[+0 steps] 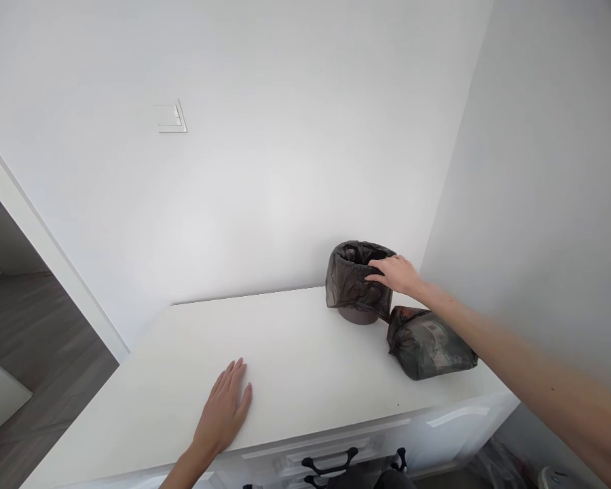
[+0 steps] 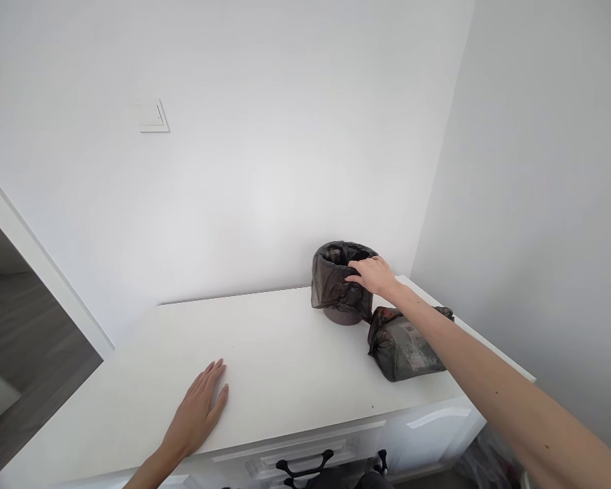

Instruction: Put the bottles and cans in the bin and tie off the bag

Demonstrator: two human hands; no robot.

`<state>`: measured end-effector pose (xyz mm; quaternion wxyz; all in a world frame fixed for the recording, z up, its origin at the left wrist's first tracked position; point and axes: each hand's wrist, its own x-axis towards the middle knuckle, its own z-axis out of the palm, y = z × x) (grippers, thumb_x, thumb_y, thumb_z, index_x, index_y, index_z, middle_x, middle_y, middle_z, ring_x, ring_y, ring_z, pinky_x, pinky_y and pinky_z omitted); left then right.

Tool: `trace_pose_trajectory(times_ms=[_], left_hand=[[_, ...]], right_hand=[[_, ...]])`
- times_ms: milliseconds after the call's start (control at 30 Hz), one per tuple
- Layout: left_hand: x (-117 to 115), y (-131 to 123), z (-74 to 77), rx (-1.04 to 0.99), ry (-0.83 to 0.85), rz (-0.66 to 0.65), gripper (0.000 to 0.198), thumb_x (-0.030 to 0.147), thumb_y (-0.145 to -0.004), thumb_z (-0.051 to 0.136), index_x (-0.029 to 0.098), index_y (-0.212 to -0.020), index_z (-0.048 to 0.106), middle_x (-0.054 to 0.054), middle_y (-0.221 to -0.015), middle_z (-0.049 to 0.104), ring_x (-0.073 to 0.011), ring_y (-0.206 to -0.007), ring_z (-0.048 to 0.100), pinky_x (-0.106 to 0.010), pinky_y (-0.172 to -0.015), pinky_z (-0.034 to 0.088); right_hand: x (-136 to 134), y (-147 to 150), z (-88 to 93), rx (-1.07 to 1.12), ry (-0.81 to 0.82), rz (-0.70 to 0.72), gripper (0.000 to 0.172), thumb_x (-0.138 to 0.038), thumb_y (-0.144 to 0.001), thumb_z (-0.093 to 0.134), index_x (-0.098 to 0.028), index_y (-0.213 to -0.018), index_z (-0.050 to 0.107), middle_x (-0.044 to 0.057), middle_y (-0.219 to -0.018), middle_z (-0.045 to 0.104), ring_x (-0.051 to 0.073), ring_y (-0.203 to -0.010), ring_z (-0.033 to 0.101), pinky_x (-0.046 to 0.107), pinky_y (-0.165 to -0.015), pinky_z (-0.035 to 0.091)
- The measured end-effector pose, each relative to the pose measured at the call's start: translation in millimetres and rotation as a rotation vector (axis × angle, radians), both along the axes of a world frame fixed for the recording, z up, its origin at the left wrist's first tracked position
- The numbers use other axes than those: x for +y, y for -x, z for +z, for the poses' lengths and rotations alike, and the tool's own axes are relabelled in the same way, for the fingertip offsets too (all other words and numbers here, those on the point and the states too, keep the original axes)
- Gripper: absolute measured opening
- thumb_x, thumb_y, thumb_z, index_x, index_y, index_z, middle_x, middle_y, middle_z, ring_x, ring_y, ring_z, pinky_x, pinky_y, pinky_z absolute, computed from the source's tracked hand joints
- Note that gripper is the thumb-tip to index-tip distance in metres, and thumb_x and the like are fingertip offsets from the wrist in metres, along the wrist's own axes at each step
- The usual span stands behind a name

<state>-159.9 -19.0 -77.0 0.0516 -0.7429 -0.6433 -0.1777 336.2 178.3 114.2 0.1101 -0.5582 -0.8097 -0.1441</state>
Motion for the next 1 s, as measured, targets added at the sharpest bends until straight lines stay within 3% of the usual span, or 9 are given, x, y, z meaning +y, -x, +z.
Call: trace_pose_trajectory(times_ms=[333,433,500,567,633,733,867,933,1000], left_hand=[[-1.5,-3.1,4.6,0.021,0.028,0.024,0.057,0.047,-0.104,0.036,0.019,-0.153,0.047,-0.006,-0.164,0.044,-0.0261,-0.154,0.036,-0.049,-0.125,0.035],[-1.8,-3.9,7.3,0.021,0.04,0.024,0.059,0.048,-0.104,0.035,0.017,-0.152,0.048,-0.007,-0.163,0.044,-0.0267,-0.153,0.037,-0.05,-0.125,0.036],[-1.4,-3.3,7.7,0.023,0.031,0.02,0.059,0.048,-0.104,0.035,0.018,-0.152,0.048,-0.007,-0.163,0.045,-0.0271,-0.153,0.038,-0.051,-0.125,0.037],[-0.8,-2.6,7.7,0.026,0.025,0.018,0.058,0.048,-0.104,0.035,0.019,-0.152,0.048,-0.006,-0.163,0.045,-0.027,-0.153,0.038,-0.05,-0.124,0.037],[-0.5,-2.7,8.1,0.033,0.022,0.018,0.058,0.049,-0.104,0.035,0.019,-0.152,0.049,-0.006,-0.163,0.045,-0.0267,-0.153,0.038,-0.049,-0.124,0.037],[-0.7,-5.2,9.3,0.049,0.03,0.026,0.059,0.049,-0.104,0.033,0.018,-0.152,0.049,-0.006,-0.163,0.044,-0.0262,-0.153,0.037,-0.048,-0.125,0.036],[-1.9,-9.6,8.7,0.084,0.065,0.051,0.064,0.05,-0.105,0.029,0.016,-0.156,0.045,-0.006,-0.165,0.04,-0.0269,-0.154,0.034,-0.05,-0.126,0.033],[-2.1,-10.5,6.9,0.102,0.074,0.065,0.065,0.05,-0.105,0.027,0.016,-0.158,0.042,-0.006,-0.166,0.038,-0.027,-0.155,0.032,-0.05,-0.126,0.032],[-2.2,-10.9,4.8,0.11,0.076,0.078,0.066,0.051,-0.104,0.026,0.017,-0.159,0.04,-0.005,-0.166,0.037,-0.0268,-0.155,0.032,-0.05,-0.126,0.031]], right_hand=[[-0.4,-35.0,-10.7,0.022,-0.05,-0.256,0.031,-0.037,-0.099,0.06,-0.018,-0.122,0.067,0.013,-0.095,0.078,0.03,-0.095,0.071,0.047,-0.095,0.041],[-11.9,-29.4,-8.2,0.04,-0.1,-0.284,0.034,-0.033,-0.099,0.059,-0.016,-0.129,0.063,0.016,-0.106,0.075,0.033,-0.105,0.068,0.05,-0.099,0.04],[-27.3,-17.7,-8.3,0.087,-0.189,-0.226,0.038,-0.029,-0.1,0.057,-0.014,-0.135,0.059,0.019,-0.121,0.07,0.035,-0.116,0.062,0.05,-0.104,0.04],[-49.9,-0.4,-16.0,0.179,-0.279,-0.047,0.036,-0.024,-0.1,0.053,-0.014,-0.135,0.058,0.019,-0.129,0.064,0.034,-0.121,0.059,0.049,-0.107,0.041],[-77.9,19.0,-36.2,0.269,-0.252,0.209,0.032,-0.02,-0.101,0.046,-0.017,-0.129,0.061,0.016,-0.129,0.064,0.03,-0.12,0.059,0.046,-0.106,0.045],[-119.8,43.0,-90.5,0.363,0.0,0.482,0.03,-0.024,-0.101,0.048,-0.023,-0.127,0.062,0.012,-0.131,0.064,0.026,-0.121,0.061,0.044,-0.107,0.049],[-151.0,55.7,-173.3,0.486,0.263,0.416,0.046,-0.042,-0.104,0.046,-0.023,-0.145,0.053,0.011,-0.154,0.053,0.026,-0.141,0.05,0.044,-0.117,0.043],[-153.3,56.3,-200.7,0.492,0.319,0.339,0.056,-0.049,-0.107,0.038,-0.02,-0.154,0.046,0.011,-0.163,0.043,0.025,-0.151,0.039,0.045,-0.125,0.034],[-150.6,55.8,-214.8,0.462,0.33,0.316,0.061,-0.052,-0.108,0.03,-0.019,-0.159,0.04,0.009,-0.168,0.034,0.024,-0.156,0.029,0.046,-0.13,0.023]])
